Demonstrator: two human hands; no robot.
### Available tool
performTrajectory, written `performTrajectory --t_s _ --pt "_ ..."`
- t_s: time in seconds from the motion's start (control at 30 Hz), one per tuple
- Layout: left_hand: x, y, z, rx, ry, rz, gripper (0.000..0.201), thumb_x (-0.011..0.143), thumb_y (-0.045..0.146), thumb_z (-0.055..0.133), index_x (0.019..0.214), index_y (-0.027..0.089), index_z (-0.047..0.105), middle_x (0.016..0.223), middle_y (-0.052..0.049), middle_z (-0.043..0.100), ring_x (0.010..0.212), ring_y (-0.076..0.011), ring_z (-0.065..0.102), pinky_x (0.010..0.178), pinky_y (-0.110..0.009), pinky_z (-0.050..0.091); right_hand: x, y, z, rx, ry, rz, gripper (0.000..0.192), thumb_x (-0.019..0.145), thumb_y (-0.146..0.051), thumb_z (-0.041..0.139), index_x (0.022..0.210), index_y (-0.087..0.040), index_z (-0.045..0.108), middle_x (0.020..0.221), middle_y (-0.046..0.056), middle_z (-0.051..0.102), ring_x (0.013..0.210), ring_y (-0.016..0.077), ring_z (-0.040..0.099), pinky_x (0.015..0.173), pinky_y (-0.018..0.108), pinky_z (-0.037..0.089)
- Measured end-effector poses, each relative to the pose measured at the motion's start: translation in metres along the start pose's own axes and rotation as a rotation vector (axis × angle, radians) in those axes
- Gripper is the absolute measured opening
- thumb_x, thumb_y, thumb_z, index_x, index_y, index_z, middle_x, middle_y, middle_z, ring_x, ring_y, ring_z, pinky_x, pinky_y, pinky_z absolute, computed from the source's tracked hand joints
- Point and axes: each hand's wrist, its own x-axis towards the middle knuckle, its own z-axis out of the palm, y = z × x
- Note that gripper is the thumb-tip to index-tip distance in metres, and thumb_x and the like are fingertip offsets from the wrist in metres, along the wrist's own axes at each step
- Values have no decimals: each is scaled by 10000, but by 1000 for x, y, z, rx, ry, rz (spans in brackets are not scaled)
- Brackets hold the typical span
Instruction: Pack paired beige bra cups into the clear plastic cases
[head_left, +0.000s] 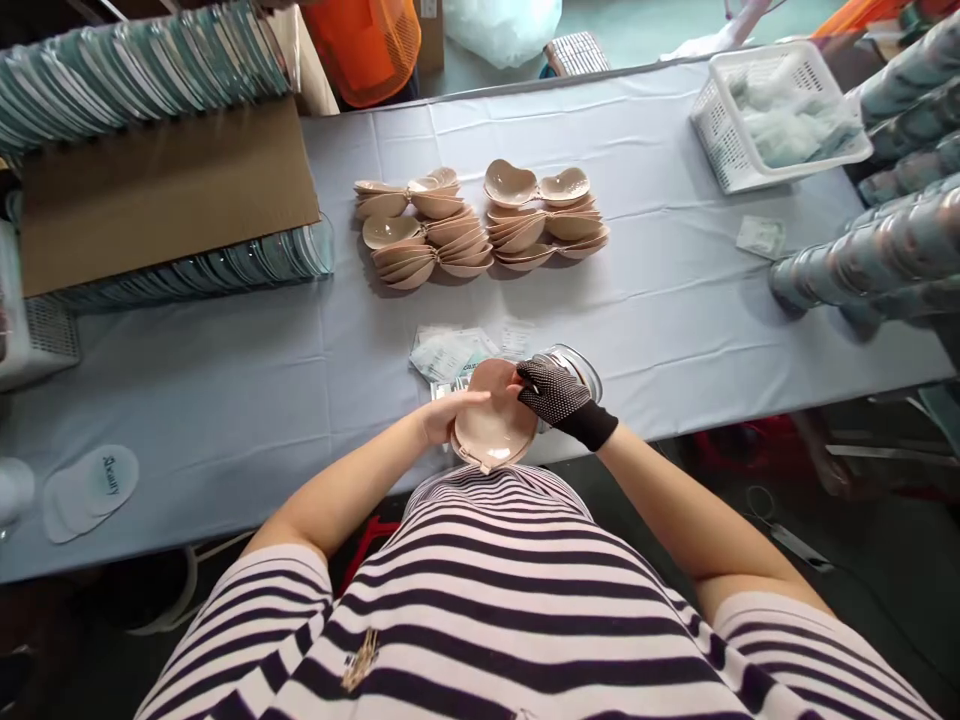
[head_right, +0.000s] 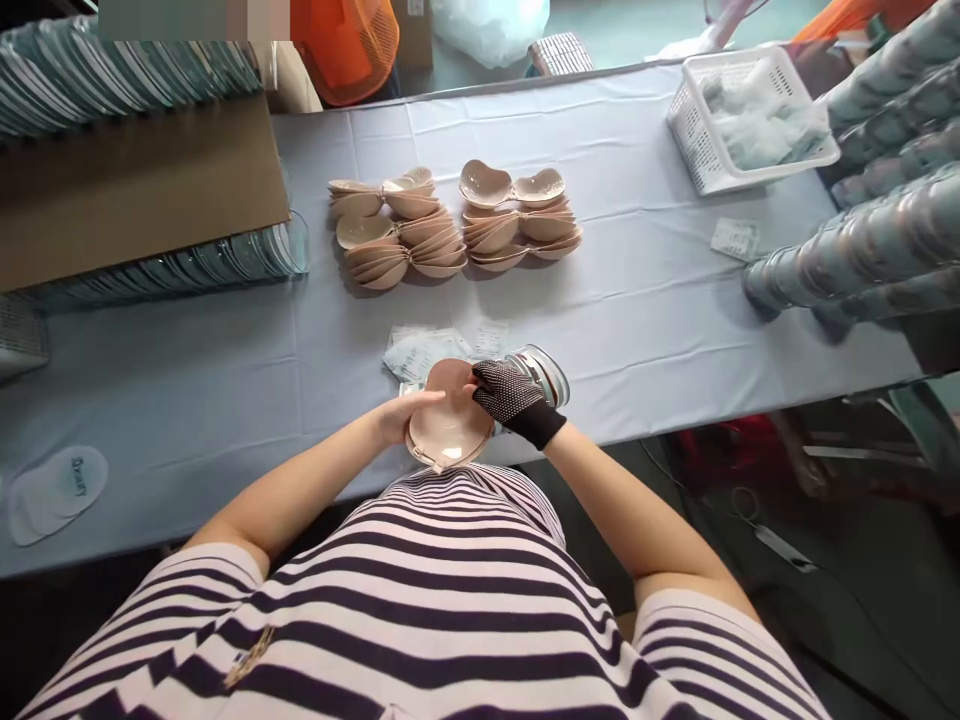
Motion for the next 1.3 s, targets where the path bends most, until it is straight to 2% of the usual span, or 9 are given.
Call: performTrajectory --t_s 0.1,0.2,0.4,0.6,0.7,0.83,0.97,1.2,1.3 --pt "1 -5 -3 25 24 -14 567 730 290 803 1252 138 640 1144 -152 723 1075 -300 671 1022 -437 451 15 14 8 203 -13 -44 243 883 -352 573 1038 -185 657 1000 92 718 869 210 655 781 323 506" --pt "1 -10 -5 -149 -51 15 705 767 594 713 1289 130 612 1232 -180 681 1200 -344 601 1077 -488 395 53 55 -1 262 58 95 452 897 -344 558 1326 -206 526 1293 106 637 1119 217 623 935 347 499" --pt "6 -17 2 -387 35 140 766 838 741 493 1339 168 576 1274 -157 660 1194 -317 603 1081 -469 395 147 121 9 -368 -271 405 783 754 -293 744 1454 -153 423 1429 195 522 1302 304 500 1057 429 404" --pt "-2 -21 0 -531 195 236 807 806 802 448 1291 176 602 1239 -158 676 1183 -332 606 1048 -478 426 171 129 25 -448 -509 394 417 804 -230 630 1215 -164 658 1176 166 691 1050 281 646 843 359 471" --pt "-7 -22 -3 -546 229 277 785 829 793 414 1308 195 584 1235 -144 679 1186 -321 604 1049 -483 423 164 108 2 -359 -398 306 414 858 -291 571 1246 -167 643 1193 137 692 1025 258 641 804 312 458" --pt "-3 -17 -4 -495 240 263 965 731 901 382 1288 141 587 1181 -184 688 1212 -368 576 1044 -523 417 122 29 -31 -273 -22 -74 350 910 -331 524 1166 -146 673 1134 142 700 996 270 614 820 340 435" --pt "0 -4 2 -392 200 458 917 758 871 402 1346 183 552 1258 -139 663 1275 -343 536 1074 -500 409 64 -54 -16 -425 15 -320 256 926 -200 483 994 -172 729 1019 141 710 965 287 582 829 402 385" --pt "-33 4 -13 -339 115 392 1015 670 926 439 1270 124 599 1216 -184 680 1240 -379 565 1043 -527 445 14 -105 39 -506 -49 -46 333 982 -227 414 1048 -162 734 998 170 702 927 310 602 820 468 381" --pt "-40 -2 -24 -287 132 366 714 771 671 640 1248 140 612 1224 -156 685 1205 -331 604 1052 -475 457 -2 -113 50 -412 14 10 321 974 -237 432 1054 -170 736 1079 174 700 1014 327 597 914 535 389"
